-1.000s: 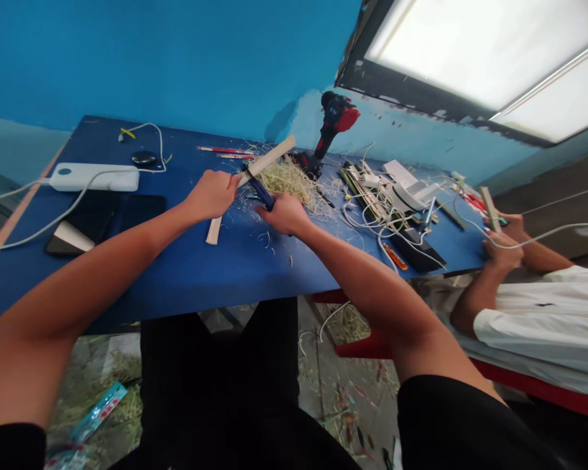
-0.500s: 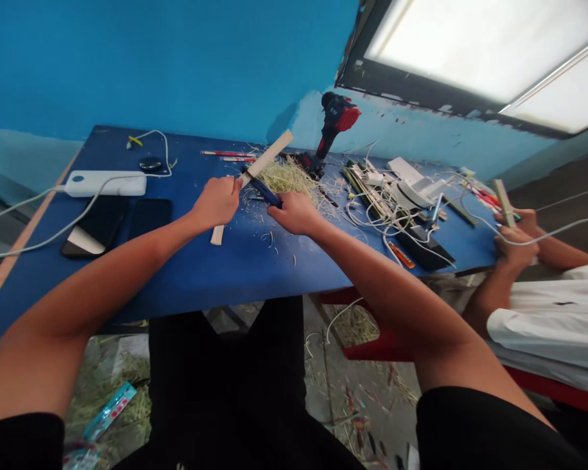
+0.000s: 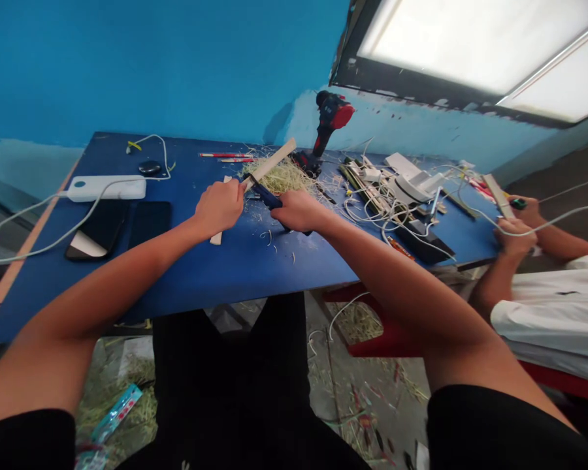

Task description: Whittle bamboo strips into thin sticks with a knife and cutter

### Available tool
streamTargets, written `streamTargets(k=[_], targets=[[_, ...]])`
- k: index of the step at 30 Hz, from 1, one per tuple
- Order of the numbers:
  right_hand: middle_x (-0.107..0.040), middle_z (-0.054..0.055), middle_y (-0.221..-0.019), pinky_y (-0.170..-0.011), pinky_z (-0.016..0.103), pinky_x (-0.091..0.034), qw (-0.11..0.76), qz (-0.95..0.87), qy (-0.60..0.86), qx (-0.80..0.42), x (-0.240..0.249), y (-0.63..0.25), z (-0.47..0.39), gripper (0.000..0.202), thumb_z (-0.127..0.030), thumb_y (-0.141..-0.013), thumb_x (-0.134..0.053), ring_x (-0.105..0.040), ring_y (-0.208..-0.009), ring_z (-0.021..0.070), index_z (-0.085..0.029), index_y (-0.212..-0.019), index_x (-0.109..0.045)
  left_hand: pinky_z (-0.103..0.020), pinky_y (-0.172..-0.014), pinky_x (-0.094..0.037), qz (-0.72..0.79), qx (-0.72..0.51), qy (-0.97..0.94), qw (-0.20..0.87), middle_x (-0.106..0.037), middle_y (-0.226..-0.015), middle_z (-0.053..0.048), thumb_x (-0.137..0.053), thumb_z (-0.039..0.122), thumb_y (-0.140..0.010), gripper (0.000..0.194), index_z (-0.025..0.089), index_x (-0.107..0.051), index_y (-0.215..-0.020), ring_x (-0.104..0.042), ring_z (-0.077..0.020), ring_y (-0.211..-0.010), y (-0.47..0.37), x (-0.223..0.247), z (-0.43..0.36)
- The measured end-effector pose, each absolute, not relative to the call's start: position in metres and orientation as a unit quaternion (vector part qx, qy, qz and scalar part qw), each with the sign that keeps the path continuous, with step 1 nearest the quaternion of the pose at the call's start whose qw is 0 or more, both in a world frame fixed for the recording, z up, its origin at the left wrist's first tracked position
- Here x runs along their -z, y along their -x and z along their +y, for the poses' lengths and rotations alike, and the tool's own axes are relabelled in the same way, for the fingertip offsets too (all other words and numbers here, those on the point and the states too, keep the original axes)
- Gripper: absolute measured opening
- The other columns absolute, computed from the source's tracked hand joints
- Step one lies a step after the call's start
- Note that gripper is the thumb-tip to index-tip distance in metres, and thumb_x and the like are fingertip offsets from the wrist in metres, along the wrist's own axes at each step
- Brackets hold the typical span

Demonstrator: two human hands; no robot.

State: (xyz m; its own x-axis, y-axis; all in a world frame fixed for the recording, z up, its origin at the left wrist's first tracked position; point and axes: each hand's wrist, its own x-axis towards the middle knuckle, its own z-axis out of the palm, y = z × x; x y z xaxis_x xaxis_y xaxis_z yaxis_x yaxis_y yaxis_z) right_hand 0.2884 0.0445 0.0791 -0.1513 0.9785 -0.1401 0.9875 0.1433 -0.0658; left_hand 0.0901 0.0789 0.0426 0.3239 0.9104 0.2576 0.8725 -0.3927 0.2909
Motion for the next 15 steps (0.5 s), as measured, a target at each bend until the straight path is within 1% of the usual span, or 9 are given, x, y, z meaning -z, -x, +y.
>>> streamTargets(k=[2, 4, 7, 10, 13, 15], targets=[[-0.075, 0.02, -0.089, -0.074, 0.039, -0.045, 0.034, 0.746, -0.657, 0.103, -0.087, -0.288, 0.044, 0.03, -0.029, -0.093, -0.055, -0.07, -0.088, 0.0298, -0.01, -0.092, -0.079, -0.038, -0.074, -0.053, 0.553, -0.19, -0.81, 0.028, -0.082, -0.102, -0.02, -0.033, 0.04, -0.114, 0.051, 0.015, -0.076, -0.119, -0.078, -0.0301, -0.088, -0.093, -0.046, 0.074], [-0.071, 0.016, -0.078, -0.069, 0.037, -0.045, 0.032, 0.73, -0.666, 0.147, -0.095, -0.29, 0.043, 0.025, -0.027, -0.09, -0.058, -0.067, -0.079, 0.0261, -0.013, -0.087, -0.077, -0.039, -0.078, -0.054, 0.551, -0.197, -0.811, 0.003, -0.082, -0.104, -0.02, -0.034, 0.04, -0.114, 0.05, 0.014, -0.075, -0.123, -0.079, -0.0308, -0.092, -0.096, -0.048, 0.07], [-0.063, 0.009, -0.065, -0.062, 0.036, -0.044, 0.016, 0.696, -0.687, 0.209, -0.1, -0.295, 0.043, 0.016, -0.026, -0.084, -0.062, -0.062, -0.068, 0.0227, -0.017, -0.079, -0.074, -0.04, -0.082, -0.054, 0.542, -0.223, -0.81, -0.017, -0.082, -0.106, -0.021, -0.033, 0.042, -0.115, 0.051, 0.014, -0.075, -0.124, -0.079, -0.031, -0.096, -0.101, -0.049, 0.065], [-0.062, 0.009, -0.066, -0.062, 0.036, -0.047, -0.013, 0.679, -0.687, 0.259, -0.098, -0.302, 0.043, 0.011, -0.024, -0.081, -0.065, -0.061, -0.068, 0.022, -0.02, -0.071, -0.067, -0.04, -0.083, -0.053, 0.536, -0.242, -0.809, -0.021, -0.081, -0.107, -0.021, -0.032, 0.044, -0.115, 0.053, 0.014, -0.074, -0.124, -0.078, -0.0316, -0.098, -0.106, -0.049, 0.063], [-0.063, 0.009, -0.072, -0.067, 0.036, -0.051, -0.039, 0.675, -0.674, 0.297, -0.096, -0.306, 0.042, 0.02, -0.021, -0.08, -0.065, -0.061, -0.071, 0.0206, -0.021, -0.061, -0.057, -0.041, -0.081, -0.051, 0.523, -0.247, -0.816, -0.021, -0.08, -0.108, -0.023, -0.029, 0.046, -0.115, 0.055, 0.014, -0.073, -0.125, -0.077, -0.0323, -0.097, -0.106, -0.048, 0.063], [-0.064, 0.008, -0.075, -0.069, 0.036, -0.052, -0.047, 0.664, -0.676, 0.316, -0.096, -0.307, 0.041, 0.024, -0.02, -0.08, -0.065, -0.062, -0.071, 0.0202, -0.022, -0.059, -0.053, -0.043, -0.081, -0.051, 0.51, -0.252, -0.823, -0.012, -0.078, -0.11, -0.024, -0.027, 0.047, -0.114, 0.057, 0.015, -0.073, -0.123, -0.076, -0.0329, -0.098, -0.103, -0.049, 0.066]])
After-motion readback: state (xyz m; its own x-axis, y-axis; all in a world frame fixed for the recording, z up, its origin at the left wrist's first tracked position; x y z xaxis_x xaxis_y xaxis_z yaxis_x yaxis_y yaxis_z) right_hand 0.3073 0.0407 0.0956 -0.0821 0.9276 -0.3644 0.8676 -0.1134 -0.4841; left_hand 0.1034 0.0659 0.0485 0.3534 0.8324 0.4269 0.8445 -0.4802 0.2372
